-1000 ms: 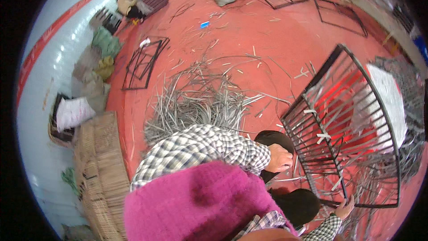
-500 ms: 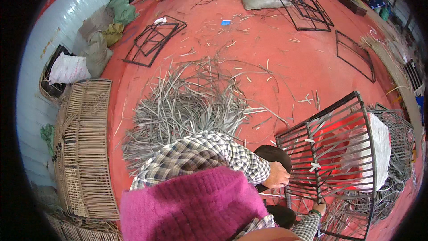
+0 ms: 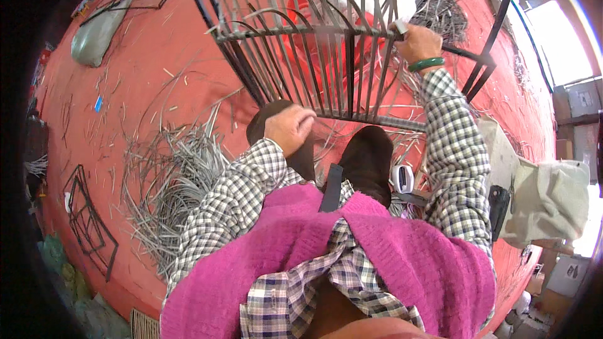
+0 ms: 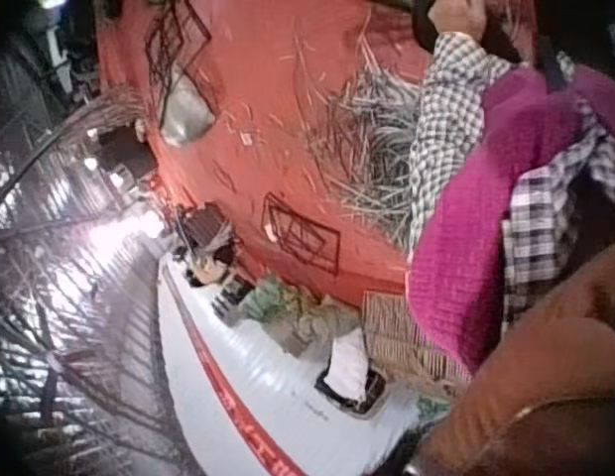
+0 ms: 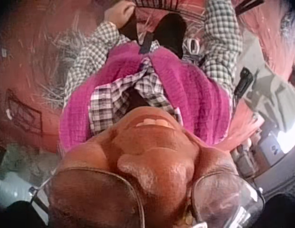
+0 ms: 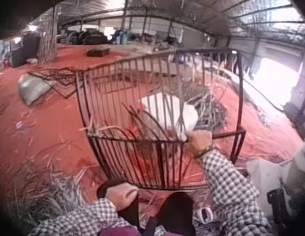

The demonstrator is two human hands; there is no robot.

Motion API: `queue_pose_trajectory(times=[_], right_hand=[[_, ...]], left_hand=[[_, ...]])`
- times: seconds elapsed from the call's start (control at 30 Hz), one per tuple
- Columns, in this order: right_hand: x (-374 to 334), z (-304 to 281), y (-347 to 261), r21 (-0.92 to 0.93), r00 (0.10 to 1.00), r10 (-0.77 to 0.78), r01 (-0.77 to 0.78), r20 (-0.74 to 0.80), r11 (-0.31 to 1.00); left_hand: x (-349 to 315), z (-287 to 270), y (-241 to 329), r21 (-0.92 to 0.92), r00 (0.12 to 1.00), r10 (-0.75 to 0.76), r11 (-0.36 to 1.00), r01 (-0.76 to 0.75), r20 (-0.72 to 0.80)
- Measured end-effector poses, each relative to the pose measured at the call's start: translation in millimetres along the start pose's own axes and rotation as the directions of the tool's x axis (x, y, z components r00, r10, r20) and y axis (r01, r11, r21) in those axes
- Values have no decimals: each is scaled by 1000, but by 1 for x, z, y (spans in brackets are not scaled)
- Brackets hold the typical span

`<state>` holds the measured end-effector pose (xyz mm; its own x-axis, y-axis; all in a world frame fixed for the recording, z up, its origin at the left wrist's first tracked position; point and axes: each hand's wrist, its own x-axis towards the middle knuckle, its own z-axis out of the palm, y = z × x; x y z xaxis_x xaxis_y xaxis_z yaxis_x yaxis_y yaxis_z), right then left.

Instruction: The person walks to a metal frame on the floor and begins assembling it by hand. They insert thin metal rods into the frame and secure them using a handheld power tool. The person repeatedly positions and fastens rods along the frame's length.

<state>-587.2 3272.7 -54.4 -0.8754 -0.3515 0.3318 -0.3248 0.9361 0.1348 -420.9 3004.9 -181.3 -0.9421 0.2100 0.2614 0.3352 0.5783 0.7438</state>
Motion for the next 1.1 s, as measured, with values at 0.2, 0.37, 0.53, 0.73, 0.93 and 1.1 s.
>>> queue_pose_trajectory(times=[0.2,0.37,0.53,0.73,0.93,1.1], right_hand=[[-11,-128,-26,-65,929,-146,132,-340,989],[-39,-192,-49,-52,861,-178,174,-477,983],[-49,-230,-47,51,852,-149,201,-501,978],[-82,-237,-22,306,870,-131,303,-475,902],[-117,-164,-45,312,972,-90,157,-218,937],[-127,-103,-67,321,947,-115,215,-301,922]], left_hand=[[70,-85,28,467,732,473,852,-237,-490],[89,-167,93,757,451,740,625,-188,-499],[87,-224,139,816,449,828,493,-301,-335],[59,-234,187,830,577,786,464,-310,-224],[37,-192,159,678,844,537,622,-392,-4],[36,-181,114,500,948,307,809,-309,88]])
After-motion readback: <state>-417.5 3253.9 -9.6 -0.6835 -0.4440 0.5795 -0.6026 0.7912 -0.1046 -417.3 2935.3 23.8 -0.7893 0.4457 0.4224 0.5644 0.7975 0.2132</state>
